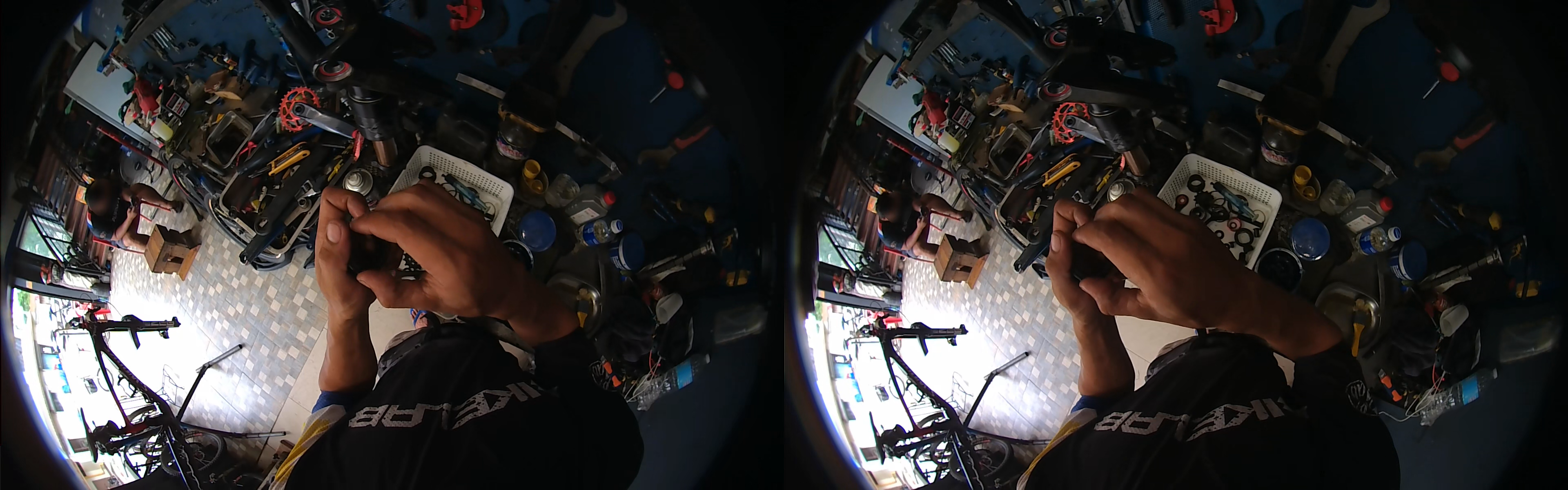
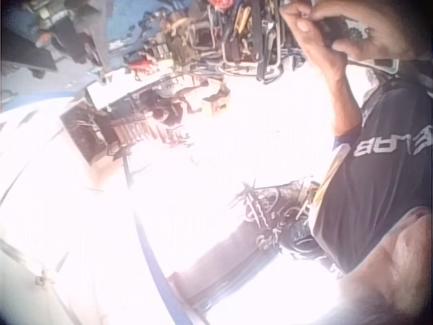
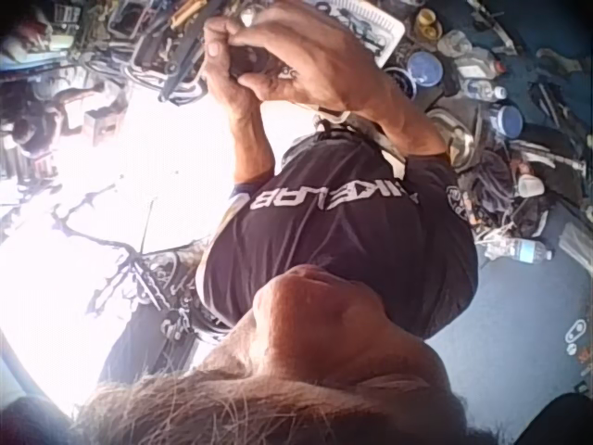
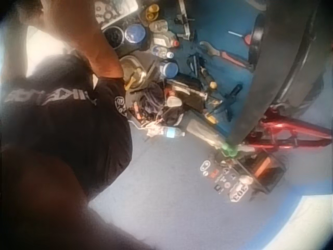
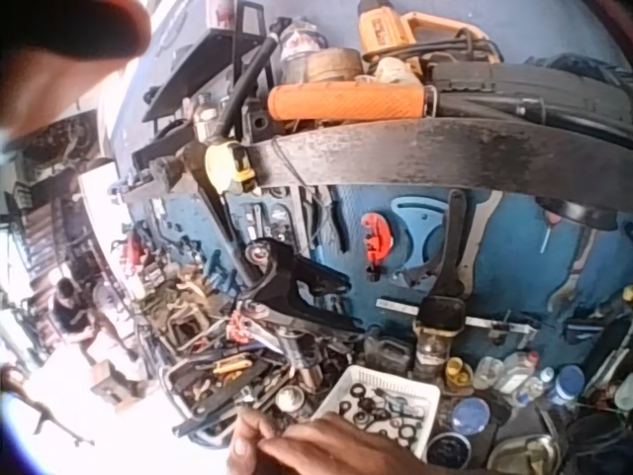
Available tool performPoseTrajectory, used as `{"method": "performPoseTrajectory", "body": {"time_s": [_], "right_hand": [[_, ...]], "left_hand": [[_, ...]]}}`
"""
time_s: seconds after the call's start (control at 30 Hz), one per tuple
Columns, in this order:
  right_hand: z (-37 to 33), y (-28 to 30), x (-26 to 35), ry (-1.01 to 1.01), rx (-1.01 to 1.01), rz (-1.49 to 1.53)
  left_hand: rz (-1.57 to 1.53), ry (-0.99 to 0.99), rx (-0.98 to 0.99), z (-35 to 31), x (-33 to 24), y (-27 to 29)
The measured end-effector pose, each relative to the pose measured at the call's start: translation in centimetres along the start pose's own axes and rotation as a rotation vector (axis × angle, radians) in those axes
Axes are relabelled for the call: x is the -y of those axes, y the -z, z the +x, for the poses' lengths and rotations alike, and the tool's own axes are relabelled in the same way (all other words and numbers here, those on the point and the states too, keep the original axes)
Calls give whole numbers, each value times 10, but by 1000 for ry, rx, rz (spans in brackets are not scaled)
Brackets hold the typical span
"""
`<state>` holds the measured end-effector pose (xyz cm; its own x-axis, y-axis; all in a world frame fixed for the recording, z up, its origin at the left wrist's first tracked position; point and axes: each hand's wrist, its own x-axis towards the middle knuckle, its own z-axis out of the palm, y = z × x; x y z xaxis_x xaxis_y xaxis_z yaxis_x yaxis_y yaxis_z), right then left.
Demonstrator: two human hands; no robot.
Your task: The person stands at a workbench and assembles small mechanical components, including gears and rings, by hand. They repeatedly pick up parts from a white basket, apply lubricant from a small bottle, and fit the pieces together.
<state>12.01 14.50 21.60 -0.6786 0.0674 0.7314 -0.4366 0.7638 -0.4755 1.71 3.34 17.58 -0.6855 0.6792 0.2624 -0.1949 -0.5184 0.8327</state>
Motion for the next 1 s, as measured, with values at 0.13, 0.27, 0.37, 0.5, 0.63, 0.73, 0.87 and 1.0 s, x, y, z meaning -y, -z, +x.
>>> {"method": "performPoseTrajectory", "body": {"time_s": [0.13, 0.27, 0.37, 0.5, 0.63, 0.73, 0.87, 1.0], "right_hand": [[0, 2, 2, 5, 3, -2], [0, 2, 6, 37, -13, 17], [-4, -1, 9, 79, -30, 14], [-10, -6, 14, 134, -73, -45], [-12, -15, 18, 154, -131, -107], [-12, -19, 22, 146, -151, -139], [-11, -19, 26, 122, -143, -142], [-13, -21, 26, 121, -158, -168]], "left_hand": [[15, -49, -7, 0, 0, -1], [51, -140, 22, -4, -3, -2], [94, -221, 6, -8, -3, -1], [-73, -197, 53, -14, -3, -3], [-345, -133, 143, -17, 4, 5], [-609, -133, 193, -21, 13, 7], [-715, -161, 352, -20, 17, 8], [-741, -173, 382, -19, 15, 3]]}}
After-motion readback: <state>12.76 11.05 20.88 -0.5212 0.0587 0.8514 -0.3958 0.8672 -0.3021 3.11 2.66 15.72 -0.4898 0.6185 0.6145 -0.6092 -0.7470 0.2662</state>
